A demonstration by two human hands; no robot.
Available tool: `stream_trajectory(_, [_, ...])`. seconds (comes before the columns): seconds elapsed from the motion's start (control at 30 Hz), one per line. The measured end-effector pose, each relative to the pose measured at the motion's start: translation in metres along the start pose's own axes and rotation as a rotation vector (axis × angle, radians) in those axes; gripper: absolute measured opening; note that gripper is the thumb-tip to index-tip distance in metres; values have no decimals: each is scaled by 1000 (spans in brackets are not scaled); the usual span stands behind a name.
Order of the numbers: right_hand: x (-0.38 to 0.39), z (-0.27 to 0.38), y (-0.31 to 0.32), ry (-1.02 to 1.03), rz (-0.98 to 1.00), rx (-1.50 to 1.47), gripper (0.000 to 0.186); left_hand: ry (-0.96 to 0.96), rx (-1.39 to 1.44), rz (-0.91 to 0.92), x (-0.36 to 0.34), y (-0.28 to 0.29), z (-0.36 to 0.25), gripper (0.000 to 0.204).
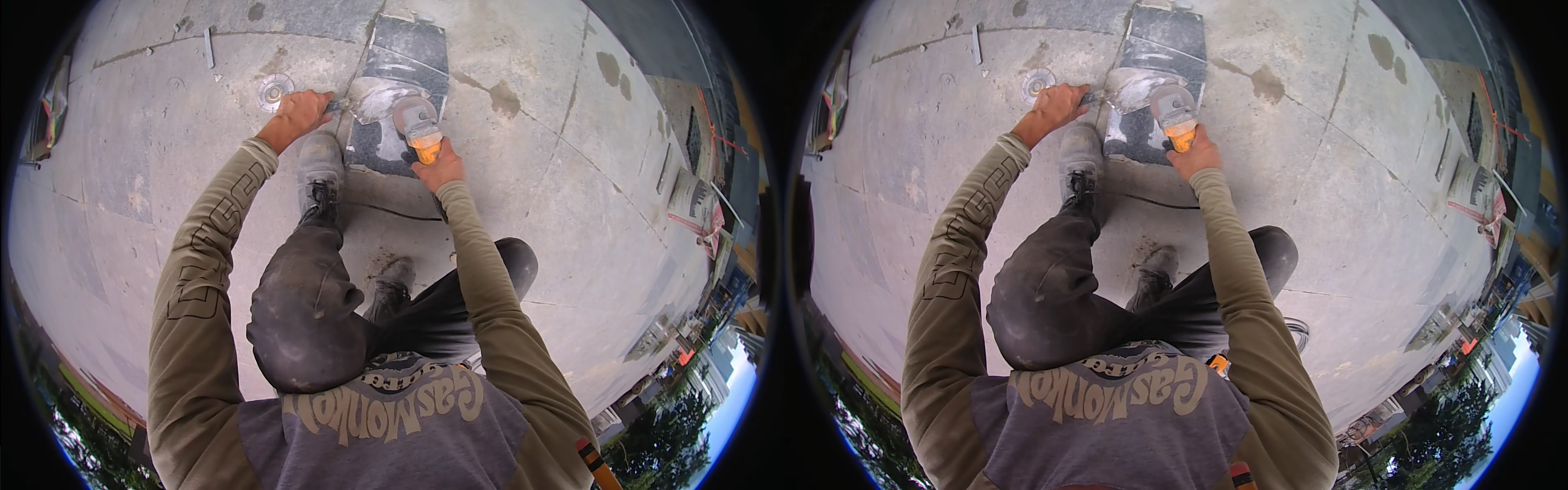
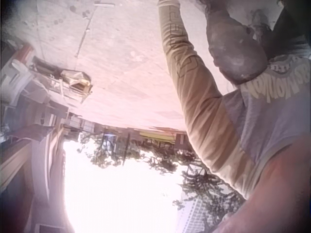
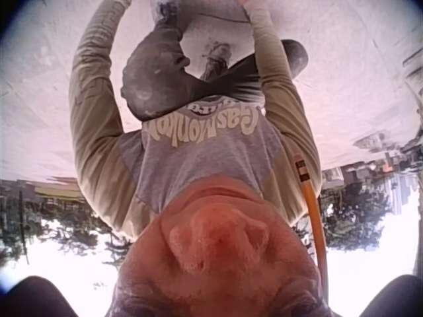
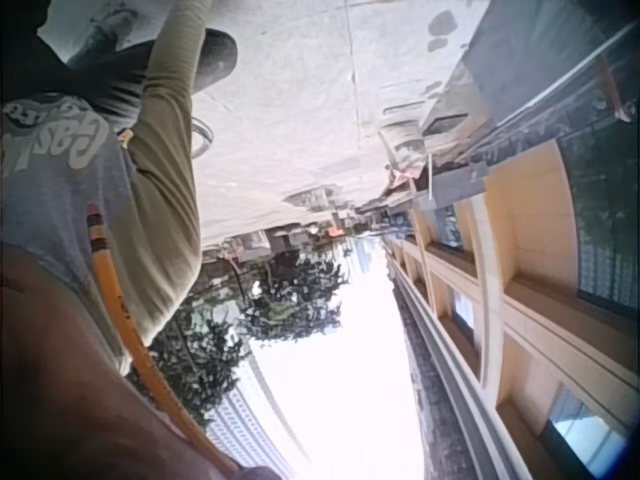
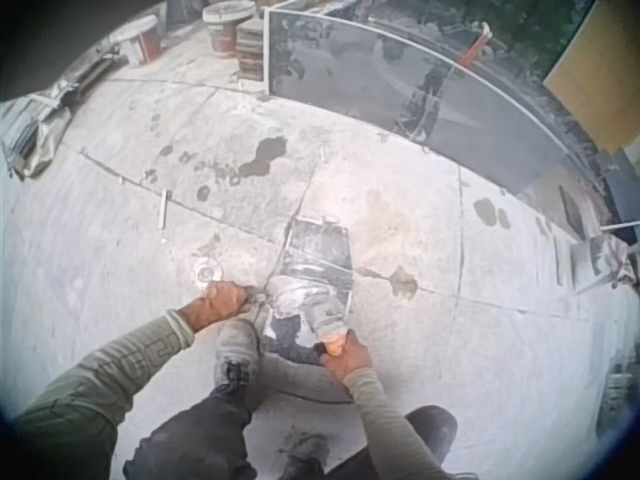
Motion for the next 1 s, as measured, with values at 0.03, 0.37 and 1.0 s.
stream_trajectory(0.03, [-4,-4,3,4,-27,-35,79,-7,6,-1,0,0,0,45])
stream_trajectory(0.37, [-20,8,12,-75,-42,7,76,15,29,19,2,8,-9,41])
stream_trajectory(1.0, [-5,49,-2,-8,27,56,71,-2,219,-25,8,-6,-11,53])
Point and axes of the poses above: each hand's wrist, its own x-axis away from the middle knuckle, its own y-axis out of the back of the hand, z = x × y, the point moved 4 cm from there along -x, towards the middle knuckle, and after that the axes turned 6 degrees about -y, right-handed, at the moved point
